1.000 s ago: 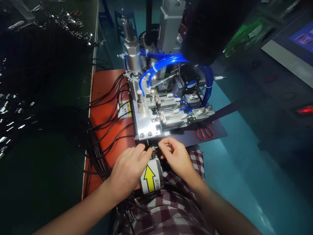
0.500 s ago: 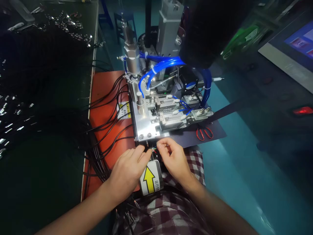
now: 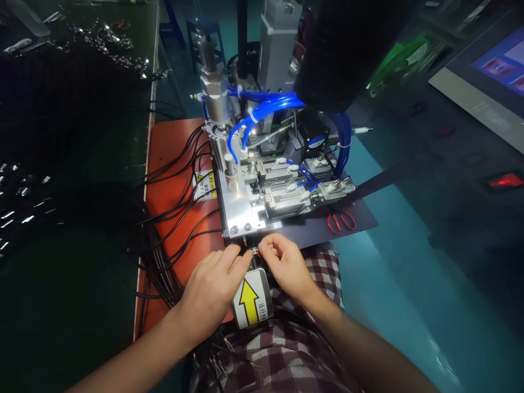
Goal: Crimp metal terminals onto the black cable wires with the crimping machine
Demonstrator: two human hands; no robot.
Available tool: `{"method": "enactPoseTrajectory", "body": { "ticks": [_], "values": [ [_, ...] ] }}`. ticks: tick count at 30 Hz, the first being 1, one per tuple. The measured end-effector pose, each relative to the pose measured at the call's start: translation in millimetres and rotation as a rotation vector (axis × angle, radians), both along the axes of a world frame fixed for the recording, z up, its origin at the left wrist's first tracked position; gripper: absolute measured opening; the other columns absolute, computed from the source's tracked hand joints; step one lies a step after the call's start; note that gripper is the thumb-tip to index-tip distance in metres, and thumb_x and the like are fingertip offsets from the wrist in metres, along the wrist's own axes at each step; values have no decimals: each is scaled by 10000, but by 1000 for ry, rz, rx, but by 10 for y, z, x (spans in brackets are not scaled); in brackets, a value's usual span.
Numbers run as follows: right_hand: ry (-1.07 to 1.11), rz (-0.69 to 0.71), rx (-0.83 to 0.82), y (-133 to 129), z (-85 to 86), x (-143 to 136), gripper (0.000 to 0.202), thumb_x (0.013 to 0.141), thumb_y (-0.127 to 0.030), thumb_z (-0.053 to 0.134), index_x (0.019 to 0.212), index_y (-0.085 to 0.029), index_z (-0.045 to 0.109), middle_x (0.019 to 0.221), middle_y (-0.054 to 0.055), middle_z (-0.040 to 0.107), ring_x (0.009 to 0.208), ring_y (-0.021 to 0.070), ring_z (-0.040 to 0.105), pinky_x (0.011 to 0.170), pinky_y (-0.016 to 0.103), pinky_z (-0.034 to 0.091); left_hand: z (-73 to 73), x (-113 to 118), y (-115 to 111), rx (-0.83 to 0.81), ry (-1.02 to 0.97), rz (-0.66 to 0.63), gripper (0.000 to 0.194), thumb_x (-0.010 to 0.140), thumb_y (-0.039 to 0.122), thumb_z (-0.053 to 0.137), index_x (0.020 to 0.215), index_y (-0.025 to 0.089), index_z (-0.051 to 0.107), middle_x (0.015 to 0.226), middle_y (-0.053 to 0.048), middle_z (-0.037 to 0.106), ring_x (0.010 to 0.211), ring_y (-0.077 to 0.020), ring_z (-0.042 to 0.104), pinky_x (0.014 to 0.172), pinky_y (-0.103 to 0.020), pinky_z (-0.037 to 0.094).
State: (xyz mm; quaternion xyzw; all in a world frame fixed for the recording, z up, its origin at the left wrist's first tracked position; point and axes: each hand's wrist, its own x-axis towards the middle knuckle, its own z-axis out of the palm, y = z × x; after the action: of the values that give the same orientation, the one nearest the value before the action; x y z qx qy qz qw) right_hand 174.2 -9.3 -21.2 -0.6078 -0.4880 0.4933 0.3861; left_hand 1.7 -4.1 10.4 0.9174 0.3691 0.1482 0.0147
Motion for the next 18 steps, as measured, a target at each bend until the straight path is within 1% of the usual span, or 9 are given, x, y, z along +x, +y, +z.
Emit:
{"method": "enactPoseTrajectory", "body": {
  "ticks": [5, 8, 11, 15, 18],
  "values": [
    [131, -22, -148, 2, -64, 63, 196, 824, -354, 544, 742, -176, 533, 589, -41, 480, 470, 99, 408, 438, 230, 320, 9, 6, 3, -26, 10, 3, 315, 881, 82, 371, 1120, 100, 576, 900, -118, 582, 703, -216, 551, 565, -325, 485],
    [211, -41, -177, -2, -77, 89, 218, 814, -388, 562, 755, -179, 536, 550, -57, 458, 440, 96, 415, 431, 230, 327, 14, 4, -2, -20, 0, -5, 319, 860, 66, 390, 1122, 97, 569, 899, -121, 578, 703, -222, 552, 556, -328, 486],
    [282, -28, -176, 4, -25, 93, 240, 819, -407, 565, 755, -176, 551, 528, -61, 450, 442, 93, 415, 444, 228, 335, 9, -9, -2, -38, 2, -9, 338, 842, 59, 409, 1145, 97, 554, 910, -122, 572, 715, -226, 553, 561, -333, 490],
    [311, 3, -187, 17, 74, 89, 245, 820, -400, 566, 735, -171, 564, 512, -61, 448, 452, 91, 404, 459, 229, 334, 4, -30, 1, -82, 3, -18, 383, 824, 54, 405, 1184, 100, 525, 972, -137, 558, 754, -237, 555, 578, -343, 497],
    [340, 7, -203, 24, 90, 85, 243, 804, -402, 578, 734, -169, 568, 523, -60, 451, 454, 90, 403, 460, 230, 328, 1, -45, -5, -100, 3, -21, 408, 807, 48, 413, 1199, 103, 512, 979, -135, 550, 774, -241, 554, 596, -348, 502]
  ]
}}
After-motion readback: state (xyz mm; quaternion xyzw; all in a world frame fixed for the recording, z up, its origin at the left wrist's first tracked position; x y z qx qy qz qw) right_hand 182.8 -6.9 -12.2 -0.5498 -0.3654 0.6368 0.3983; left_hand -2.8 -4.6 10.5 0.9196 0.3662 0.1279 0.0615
